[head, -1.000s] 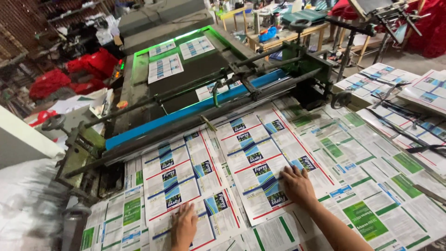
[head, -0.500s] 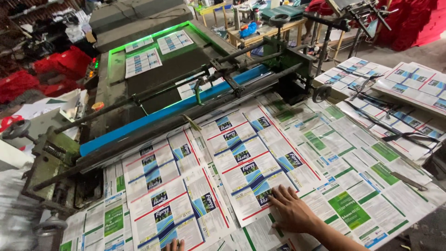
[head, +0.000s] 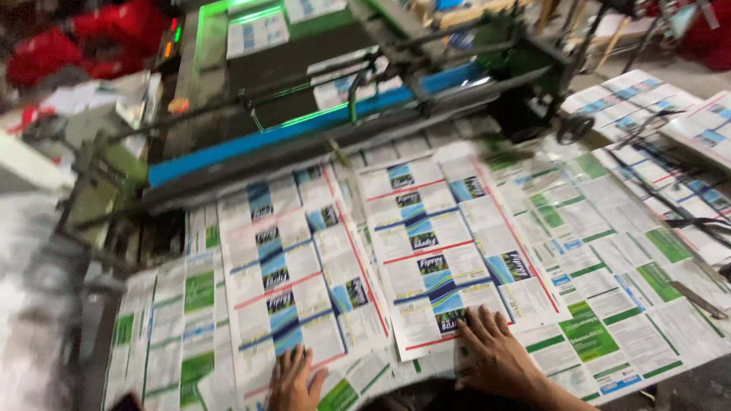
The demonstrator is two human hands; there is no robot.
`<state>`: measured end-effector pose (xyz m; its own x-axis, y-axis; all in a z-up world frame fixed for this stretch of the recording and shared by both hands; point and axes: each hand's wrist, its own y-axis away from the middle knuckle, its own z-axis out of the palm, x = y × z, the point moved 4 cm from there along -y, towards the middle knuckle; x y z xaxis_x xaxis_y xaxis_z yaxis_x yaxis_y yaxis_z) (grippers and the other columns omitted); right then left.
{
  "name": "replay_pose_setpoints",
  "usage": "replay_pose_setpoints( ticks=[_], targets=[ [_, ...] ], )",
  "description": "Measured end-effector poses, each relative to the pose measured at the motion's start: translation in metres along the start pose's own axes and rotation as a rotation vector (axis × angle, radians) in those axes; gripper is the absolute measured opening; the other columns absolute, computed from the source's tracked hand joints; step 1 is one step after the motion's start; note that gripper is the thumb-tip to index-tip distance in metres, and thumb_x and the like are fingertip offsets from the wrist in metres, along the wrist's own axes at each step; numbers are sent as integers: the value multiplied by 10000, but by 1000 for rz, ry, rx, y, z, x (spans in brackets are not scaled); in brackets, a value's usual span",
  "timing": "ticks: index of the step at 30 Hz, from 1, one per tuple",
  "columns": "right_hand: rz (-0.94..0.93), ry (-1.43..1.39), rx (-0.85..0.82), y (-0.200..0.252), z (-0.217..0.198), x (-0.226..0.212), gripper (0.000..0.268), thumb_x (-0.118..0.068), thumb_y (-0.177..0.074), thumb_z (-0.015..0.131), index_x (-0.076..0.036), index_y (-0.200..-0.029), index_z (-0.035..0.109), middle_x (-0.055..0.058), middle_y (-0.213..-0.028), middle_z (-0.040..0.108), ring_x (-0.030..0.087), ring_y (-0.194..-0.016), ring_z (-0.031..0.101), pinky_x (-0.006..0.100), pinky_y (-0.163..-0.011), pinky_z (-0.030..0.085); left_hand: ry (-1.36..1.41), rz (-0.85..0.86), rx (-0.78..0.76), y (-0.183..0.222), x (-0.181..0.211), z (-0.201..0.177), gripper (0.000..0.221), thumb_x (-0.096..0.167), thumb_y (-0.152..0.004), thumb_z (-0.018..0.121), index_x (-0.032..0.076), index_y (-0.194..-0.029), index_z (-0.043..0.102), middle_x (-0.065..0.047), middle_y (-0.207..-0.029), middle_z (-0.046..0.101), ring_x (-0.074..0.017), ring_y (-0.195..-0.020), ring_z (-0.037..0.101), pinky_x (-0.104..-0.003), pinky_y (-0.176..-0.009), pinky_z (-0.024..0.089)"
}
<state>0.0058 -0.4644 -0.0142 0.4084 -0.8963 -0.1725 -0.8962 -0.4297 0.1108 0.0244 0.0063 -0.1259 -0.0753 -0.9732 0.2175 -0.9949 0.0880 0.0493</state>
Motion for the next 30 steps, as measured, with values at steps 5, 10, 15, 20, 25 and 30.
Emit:
replay_pose_setpoints(
  ticks=[5,10,15,20,25,30],
  targets=[
    [-22,89,183,18,53,7,904,-463,-802,740,-54,-1518,370,299,-1608,294,543,-1491,247,671,-1120,217,138,67,85,30,50,-61,876,642,-852,688,63,-1475,481,-223,-1572,394,-475,-1478,283,-654,-1153,240],
    [-21,35,274,32,69,8,848,-429,-763,736,-93,-1482,439,249,-1576,371,520,-1453,314,675,-1094,262,15,68,-148,44,45,-44,1113,809,-774,656,97,-1580,370,-261,-1639,278,-507,-1480,203,-712,-1132,174],
    [-30,21,257,40,61,2,715,-391,-806,714,-137,-1445,517,232,-1526,469,505,-1399,421,655,-1063,345,-51,46,-224,69,58,-42,1157,888,-717,623,162,-1581,365,-254,-1652,230,-513,-1474,175,-718,-1120,166],
    [-78,8,178,37,52,12,571,-213,-836,653,-138,-1397,583,197,-1427,563,440,-1314,517,582,-1039,439,16,5,-133,77,86,-75,1011,776,-779,634,182,-1569,420,-240,-1621,281,-530,-1464,182,-724,-1111,178],
    [167,-18,296,21,-84,6,430,-81,-928,536,-235,-1318,632,46,-1369,652,283,-1270,627,471,-1089,521,46,-11,-43,91,88,-55,819,651,-869,652,200,-1534,492,-219,-1606,317,-510,-1463,214,-722,-1129,184],
    [118,142,395,10,-42,0,609,57,-737,548,-190,-1279,673,11,-1393,653,308,-1284,601,519,-1080,474,38,99,71,97,76,-36,714,560,-866,703,140,-1435,599,-230,-1592,382,-528,-1407,316,-728,-1091,244]
  ],
)
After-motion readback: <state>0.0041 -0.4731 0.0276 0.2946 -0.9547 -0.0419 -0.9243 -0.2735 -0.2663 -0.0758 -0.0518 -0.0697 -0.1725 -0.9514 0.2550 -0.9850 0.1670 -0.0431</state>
